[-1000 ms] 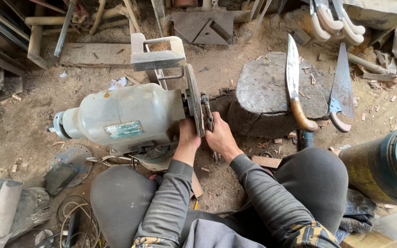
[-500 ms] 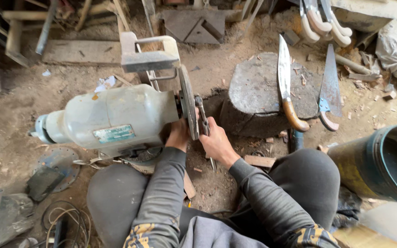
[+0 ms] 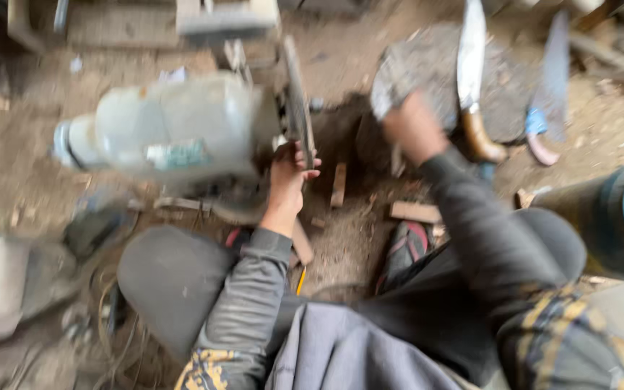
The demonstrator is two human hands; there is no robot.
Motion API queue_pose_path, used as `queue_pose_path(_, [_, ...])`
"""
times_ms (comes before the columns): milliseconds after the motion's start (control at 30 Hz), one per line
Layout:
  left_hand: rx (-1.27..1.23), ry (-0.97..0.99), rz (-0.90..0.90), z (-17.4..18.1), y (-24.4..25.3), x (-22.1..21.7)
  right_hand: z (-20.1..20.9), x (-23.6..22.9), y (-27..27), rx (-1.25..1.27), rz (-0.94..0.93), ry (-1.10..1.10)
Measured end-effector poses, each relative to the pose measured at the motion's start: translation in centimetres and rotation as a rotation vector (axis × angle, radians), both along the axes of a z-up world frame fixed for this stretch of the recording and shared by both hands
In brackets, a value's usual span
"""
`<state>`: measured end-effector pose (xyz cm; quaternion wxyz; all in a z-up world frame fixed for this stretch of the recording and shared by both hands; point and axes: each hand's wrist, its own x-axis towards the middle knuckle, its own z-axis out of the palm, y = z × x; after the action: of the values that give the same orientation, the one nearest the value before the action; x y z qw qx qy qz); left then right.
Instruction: The person sits on the floor and uses a bench grinder to shape a small wooden piece. They adjust the grinding wheel, then repeatedly press the wood against the spinning wheel to smooth and contour its edges.
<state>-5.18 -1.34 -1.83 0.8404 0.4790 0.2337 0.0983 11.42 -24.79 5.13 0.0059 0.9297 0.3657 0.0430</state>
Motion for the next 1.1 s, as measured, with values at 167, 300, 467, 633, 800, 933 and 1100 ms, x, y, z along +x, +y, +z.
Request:
queue_pose_path(167, [0.472,0.293,-0.113,5.1,0.1,-8.4,-3.1,9.6,-3.1,0.289,-0.503,0.33])
queue_pose_path(300, [1.338,0.574,0.154,10.6,5.2,-13.8,-4.8,9.3,-2.8,0.187,-0.62,0.234])
queue_pose_path(467, [1.543,0.63,0.046,13.2,8.8,-14.2,-0.9,6.1,-1.0,0.095,-0.322,-0.175])
queue_pose_path(633, [1.561,0.547,-0.062,12.4,8.9,-13.3,1.2,-3.3,2.6,0.434,0.083,-0.299])
queue_pose_path(800, [1.544,0.609,-0.059,12.0,8.1,-13.9,-4.3,-10.8,3.6,0.176,0.167,0.356])
queue_pose_path(933, [1.566,0.62,-0.063,12.9,7.4,-14.1,-13.3,-10.5,1.1,-0.27,-0.112,0.781])
queue_pose_path(1100, [1.452,0.842,-0.423,14.3,5.6,-14.4,-25.1,-7.9,1.3,-0.064,-0.419,0.871])
